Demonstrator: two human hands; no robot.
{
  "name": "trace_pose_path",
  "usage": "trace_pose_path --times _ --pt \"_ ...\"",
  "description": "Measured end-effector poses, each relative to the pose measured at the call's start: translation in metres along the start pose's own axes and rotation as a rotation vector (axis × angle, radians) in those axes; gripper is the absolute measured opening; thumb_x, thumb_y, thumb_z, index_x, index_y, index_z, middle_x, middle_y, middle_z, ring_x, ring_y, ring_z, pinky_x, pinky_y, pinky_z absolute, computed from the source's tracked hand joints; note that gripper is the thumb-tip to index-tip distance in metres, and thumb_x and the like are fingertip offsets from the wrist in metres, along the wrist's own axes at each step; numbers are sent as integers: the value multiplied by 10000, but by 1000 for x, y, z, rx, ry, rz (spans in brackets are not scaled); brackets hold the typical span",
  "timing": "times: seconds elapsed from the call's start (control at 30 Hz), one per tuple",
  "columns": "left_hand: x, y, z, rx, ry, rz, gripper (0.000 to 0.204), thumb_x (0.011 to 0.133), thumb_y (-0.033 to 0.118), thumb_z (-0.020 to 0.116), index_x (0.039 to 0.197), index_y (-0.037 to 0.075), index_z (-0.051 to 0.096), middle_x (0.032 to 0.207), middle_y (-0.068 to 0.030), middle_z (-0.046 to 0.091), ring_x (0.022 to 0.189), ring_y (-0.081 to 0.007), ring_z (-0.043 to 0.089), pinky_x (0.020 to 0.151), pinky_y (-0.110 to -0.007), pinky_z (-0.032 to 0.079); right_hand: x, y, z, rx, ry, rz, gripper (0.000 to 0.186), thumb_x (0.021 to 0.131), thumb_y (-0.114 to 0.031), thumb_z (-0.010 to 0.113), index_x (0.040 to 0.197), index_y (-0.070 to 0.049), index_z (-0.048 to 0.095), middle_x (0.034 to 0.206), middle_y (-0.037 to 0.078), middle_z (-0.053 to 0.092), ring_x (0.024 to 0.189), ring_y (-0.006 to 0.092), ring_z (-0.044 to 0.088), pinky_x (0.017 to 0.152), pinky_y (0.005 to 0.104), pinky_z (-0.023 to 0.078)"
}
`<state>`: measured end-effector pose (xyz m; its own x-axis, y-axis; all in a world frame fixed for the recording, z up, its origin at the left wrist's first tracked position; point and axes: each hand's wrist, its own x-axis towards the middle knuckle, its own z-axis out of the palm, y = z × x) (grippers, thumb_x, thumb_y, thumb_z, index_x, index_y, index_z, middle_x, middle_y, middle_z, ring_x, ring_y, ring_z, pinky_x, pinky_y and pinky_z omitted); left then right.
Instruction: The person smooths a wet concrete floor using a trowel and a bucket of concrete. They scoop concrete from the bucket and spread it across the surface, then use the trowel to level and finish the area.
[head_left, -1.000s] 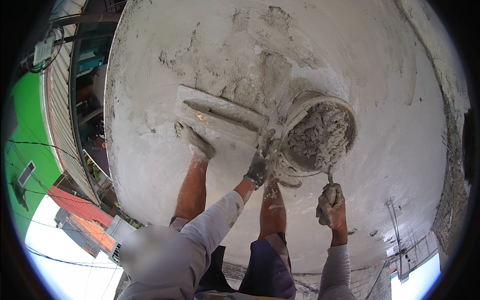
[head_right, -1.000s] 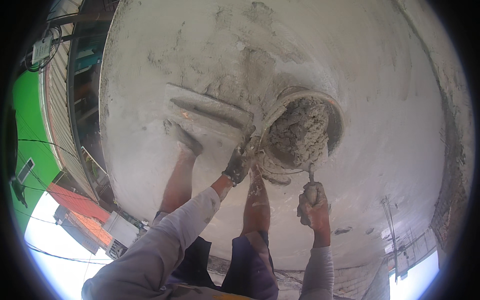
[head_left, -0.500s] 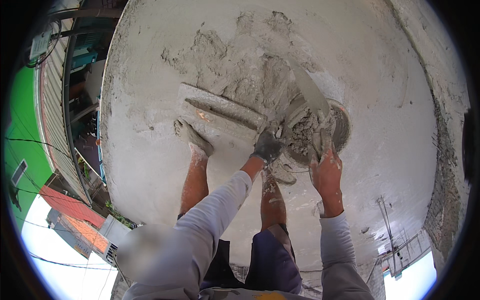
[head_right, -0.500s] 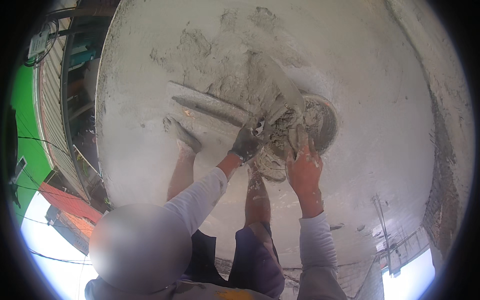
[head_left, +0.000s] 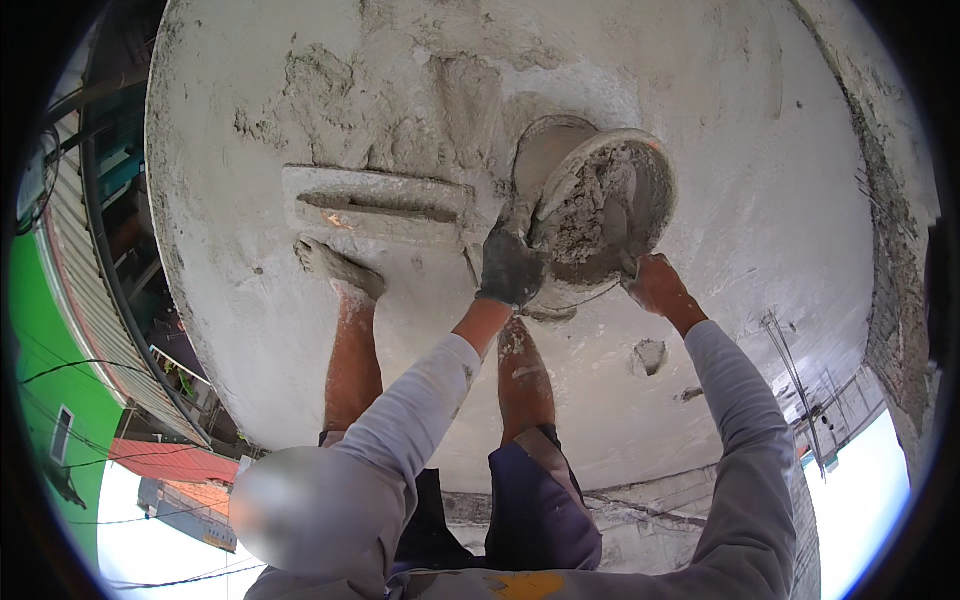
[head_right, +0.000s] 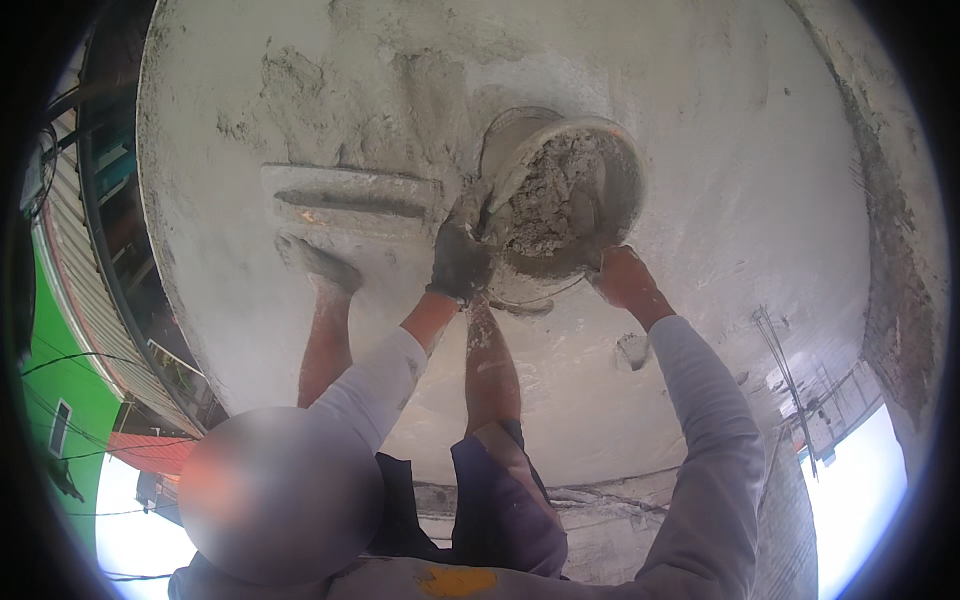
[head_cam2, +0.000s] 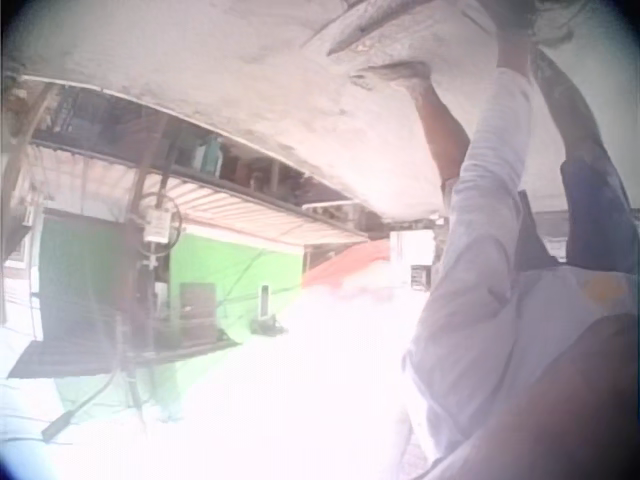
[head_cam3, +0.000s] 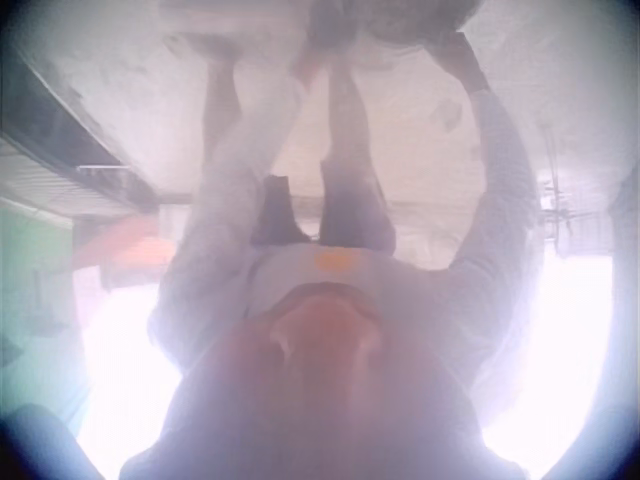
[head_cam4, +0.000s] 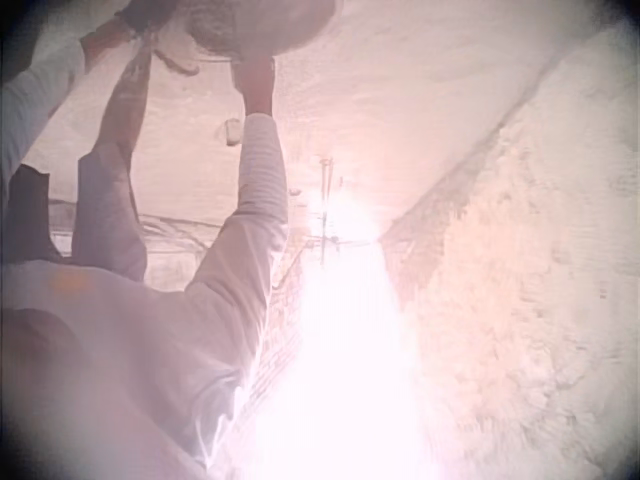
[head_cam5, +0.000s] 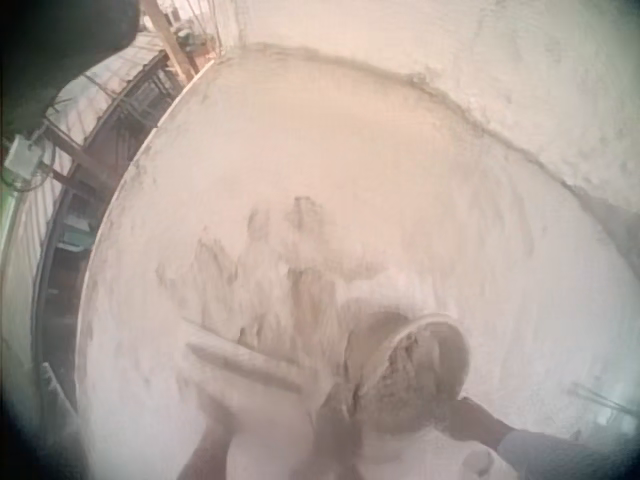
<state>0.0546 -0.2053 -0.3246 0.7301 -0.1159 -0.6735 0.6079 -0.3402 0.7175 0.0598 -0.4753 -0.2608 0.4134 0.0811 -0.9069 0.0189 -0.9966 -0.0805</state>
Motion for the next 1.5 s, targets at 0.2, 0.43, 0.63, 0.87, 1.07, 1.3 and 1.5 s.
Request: trace_pose_path --times 0.2,0.43,0.63,0.87,1.07,1.3,1.5 --pt "-10 70 -2 209 65 155 500 875 215 629 1329 51 500 1214 -192 603 1078 -357 599 900 -384 487 -33 -24 49 1373 -246 185 473 859 -105 567 1294 -62 386 947 126 571 669 190 590 533 363 490" --pt "-5 57 -10 212 85 242 497 854 174 641 1316 41 516 1201 -219 600 1074 -365 600 891 -382 487 -44 -62 56 1926 -322 33 595 855 -56 539 1406 -96 318 1091 106 543 770 206 575 649 355 505" --pt "-6 60 -12 230 -46 125 480 867 156 611 1288 -50 508 1196 -221 614 1079 -328 607 928 -368 464 -35 -55 74 2049 -206 8 593 872 -106 601 1371 -79 282 901 88 554 682 196 576 549 352 494" --pt "5 31 -12 171 98 294 428 902 183 581 1267 -32 527 1148 -157 644 1030 -266 623 910 -354 464 -52 -65 79 2097 -251 -156 610 859 -144 668 1351 -48 320 805 48 536 609 149 543 497 299 476" --pt "-4 -68 -47 -467 -56 1 435 935 188 564 1330 37 465 1146 -100 599 981 -191 602 898 -301 472 -100 -66 7 1822 -170 -118 243 873 -104 618 1039 -72 442 666 20 489 479 120 479 417 288 435" --pt "-55 -4 -73 -887 242 -306 457 972 162 511 1406 74 398 1232 -105 550 1020 -210 578 923 -347 466 -106 -116 -91 1673 38 -44 386 880 -207 652 1127 -12 428 749 52 526 572 135 540 503 259 490" --pt "-91 33 -102 -1012 237 -300 475 975 197 501 1419 72 386 1237 -107 546 1042 -223 576 954 -367 453 104 -223 -154 483 583 -160 498 911 -313 578 1172 104 506 1152 298 568 1069 415 563 938 453 438"
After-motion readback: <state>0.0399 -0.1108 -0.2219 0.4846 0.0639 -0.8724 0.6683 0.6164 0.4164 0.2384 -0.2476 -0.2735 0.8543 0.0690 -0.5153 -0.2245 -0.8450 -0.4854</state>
